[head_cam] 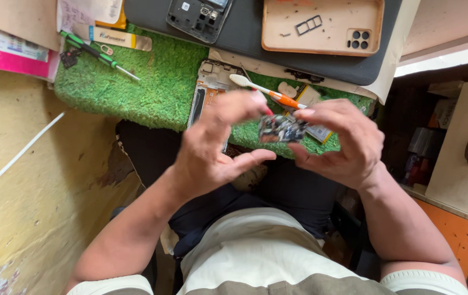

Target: The person works on a disassembled smartphone at a repair bench. They hold the phone frame, clean its internal surfaces with a toothbrush, pry and adjust small internal components with a screwdriver, and press a small camera module part into place on the phone body.

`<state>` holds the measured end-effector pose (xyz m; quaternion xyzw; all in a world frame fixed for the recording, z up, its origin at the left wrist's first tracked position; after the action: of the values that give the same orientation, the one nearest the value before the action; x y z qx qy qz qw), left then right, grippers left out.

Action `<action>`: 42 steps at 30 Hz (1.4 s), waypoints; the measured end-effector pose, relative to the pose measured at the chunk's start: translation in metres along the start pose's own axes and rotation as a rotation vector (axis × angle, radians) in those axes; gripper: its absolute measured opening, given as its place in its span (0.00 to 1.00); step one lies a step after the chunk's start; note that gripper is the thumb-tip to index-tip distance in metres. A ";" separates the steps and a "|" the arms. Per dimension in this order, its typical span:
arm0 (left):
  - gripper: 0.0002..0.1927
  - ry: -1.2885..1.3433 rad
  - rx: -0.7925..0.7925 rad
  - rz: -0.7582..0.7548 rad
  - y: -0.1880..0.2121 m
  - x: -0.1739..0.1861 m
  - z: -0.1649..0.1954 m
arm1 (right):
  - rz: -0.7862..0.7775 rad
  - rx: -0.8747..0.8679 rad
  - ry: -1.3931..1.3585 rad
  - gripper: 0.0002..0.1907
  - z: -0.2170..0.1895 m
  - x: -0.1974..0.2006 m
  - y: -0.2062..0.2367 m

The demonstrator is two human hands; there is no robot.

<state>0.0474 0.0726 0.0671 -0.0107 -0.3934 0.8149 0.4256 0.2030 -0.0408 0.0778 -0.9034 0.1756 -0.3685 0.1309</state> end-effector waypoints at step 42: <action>0.38 0.635 0.580 0.266 0.033 -0.001 -0.054 | 0.087 -0.252 -0.354 0.28 0.049 -0.032 -0.003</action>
<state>0.0442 0.0949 0.0078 -0.1911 0.0063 0.8954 0.4021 0.2176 -0.0197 0.0251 -0.9549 0.2331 -0.1732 0.0617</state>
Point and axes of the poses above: each hand's wrist, its own y-axis away from the middle knuckle, its own x-axis out of the back of the hand, z = x × y, the point moved 9 cm from there along -y, towards the middle knuckle, and after that the axes turned 11 degrees about -x, right-handed, at the moved point
